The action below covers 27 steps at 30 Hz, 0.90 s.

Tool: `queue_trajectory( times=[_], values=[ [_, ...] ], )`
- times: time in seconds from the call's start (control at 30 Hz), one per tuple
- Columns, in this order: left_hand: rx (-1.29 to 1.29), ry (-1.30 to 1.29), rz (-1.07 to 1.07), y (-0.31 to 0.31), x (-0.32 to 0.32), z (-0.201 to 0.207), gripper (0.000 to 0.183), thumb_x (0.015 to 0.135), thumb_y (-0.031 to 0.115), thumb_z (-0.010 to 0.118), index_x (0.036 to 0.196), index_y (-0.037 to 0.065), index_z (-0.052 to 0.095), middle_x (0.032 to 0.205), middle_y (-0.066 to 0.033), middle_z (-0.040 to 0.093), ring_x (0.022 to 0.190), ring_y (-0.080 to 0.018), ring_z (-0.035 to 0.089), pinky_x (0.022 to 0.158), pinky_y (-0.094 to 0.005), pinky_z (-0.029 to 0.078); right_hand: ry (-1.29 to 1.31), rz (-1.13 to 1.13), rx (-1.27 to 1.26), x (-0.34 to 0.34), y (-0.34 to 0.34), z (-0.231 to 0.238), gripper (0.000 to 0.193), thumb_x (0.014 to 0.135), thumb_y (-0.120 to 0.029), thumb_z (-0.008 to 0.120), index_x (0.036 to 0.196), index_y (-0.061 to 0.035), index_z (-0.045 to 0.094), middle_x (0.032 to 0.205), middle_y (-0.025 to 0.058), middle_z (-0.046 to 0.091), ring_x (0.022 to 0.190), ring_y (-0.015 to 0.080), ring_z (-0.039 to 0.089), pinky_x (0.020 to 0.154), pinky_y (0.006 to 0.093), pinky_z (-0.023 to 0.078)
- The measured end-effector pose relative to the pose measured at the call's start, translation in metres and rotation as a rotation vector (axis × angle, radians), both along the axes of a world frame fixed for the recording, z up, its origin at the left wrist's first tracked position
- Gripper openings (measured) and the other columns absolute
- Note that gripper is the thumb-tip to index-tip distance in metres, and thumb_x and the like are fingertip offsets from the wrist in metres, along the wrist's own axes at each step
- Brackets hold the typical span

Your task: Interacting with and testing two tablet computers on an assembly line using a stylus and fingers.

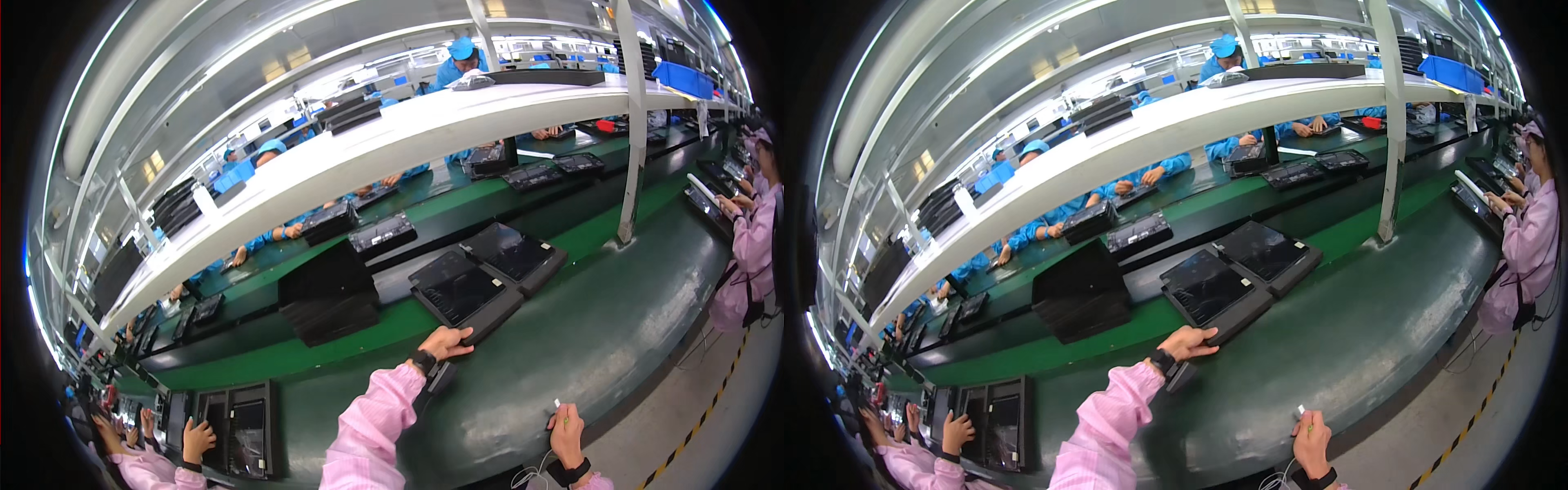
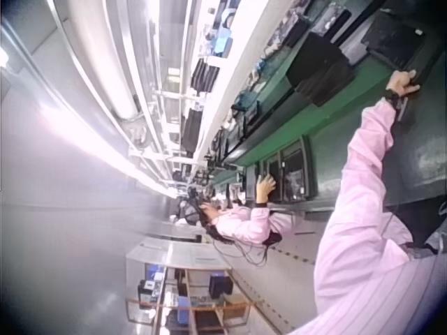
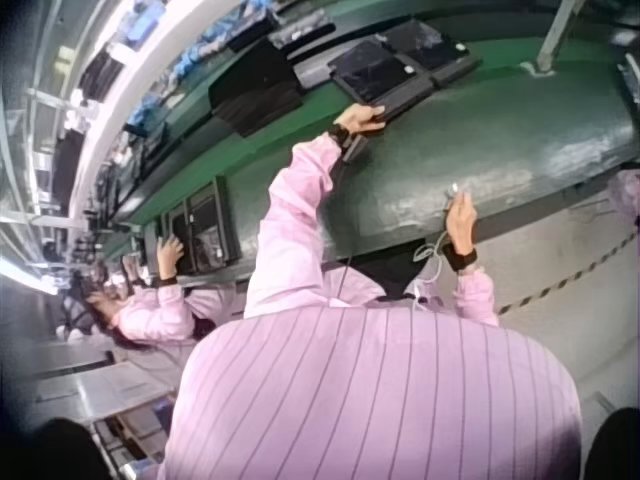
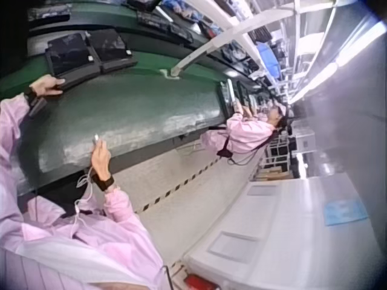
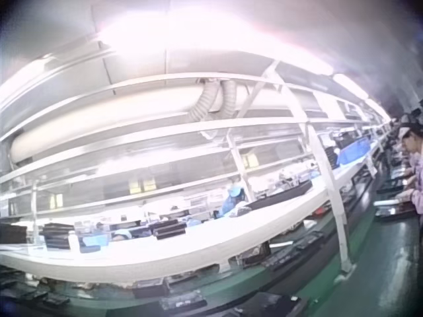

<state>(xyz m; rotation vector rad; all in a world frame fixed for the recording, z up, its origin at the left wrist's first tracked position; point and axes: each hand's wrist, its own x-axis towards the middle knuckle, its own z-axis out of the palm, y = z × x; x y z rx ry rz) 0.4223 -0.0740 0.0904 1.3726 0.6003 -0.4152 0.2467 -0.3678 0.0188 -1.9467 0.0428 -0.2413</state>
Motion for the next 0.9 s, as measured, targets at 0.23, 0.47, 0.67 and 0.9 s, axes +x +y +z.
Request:
queue_trajectory(
  times=[0.23,0.47,0.67,0.9],
  values=[
    [0.044,-0.014,-0.146,0.027,-0.125,-0.016,0.047,0.088,0.027,0.061,0.096,-0.017,0.047,0.094,-0.0154,0.055,0.085,-0.0216,0.062,0.075,-0.0308,0.057,-0.031,0.043,0.039,-0.001,0.002,0.001,0.022,0.097,-0.021,0.039,0.087,-0.0021,0.045,0.052,0.0075,0.053,0.047,0.0189,0.054,0.049,0.0325,0.041],
    [0.067,0.002,-0.1,0.039,-0.259,0.002,0.052,0.088,0.025,0.061,0.119,-0.01,0.039,0.103,-0.0165,0.058,0.09,-0.0214,0.061,0.073,-0.0327,0.057,0.002,-0.012,0.021,-0.016,-0.006,0.019,0.024,0.099,-0.023,0.037,0.09,-0.002,0.045,0.057,0.0073,0.055,0.052,0.0132,0.05,0.051,0.029,0.038],
    [0.08,0.035,0.031,0.062,-0.369,-0.019,0.054,0.088,0.018,0.061,0.128,-0.006,0.033,0.106,-0.017,0.059,0.092,-0.024,0.061,0.075,-0.0341,0.056,-0.052,-0.079,-0.21,-0.029,0.001,0.039,0.023,0.098,-0.018,0.037,0.093,0.0012,0.049,0.102,0.0182,0.058,0.085,0.0263,0.053,0.076,0.0337,0.039],
    [0.583,0.096,-0.101,0.091,-0.416,0.028,0.051,0.086,0.038,0.062,0.111,-0.006,0.057,0.093,-0.0174,0.066,0.082,-0.0198,0.065,0.072,-0.0305,0.05,0.236,0.121,-0.291,-0.05,0.033,0.05,0.026,0.098,-0.021,0.036,0.104,0.0003,0.049,0.126,0.0208,0.05,0.1,0.0349,0.049,0.09,0.0404,0.036]
  ],
)
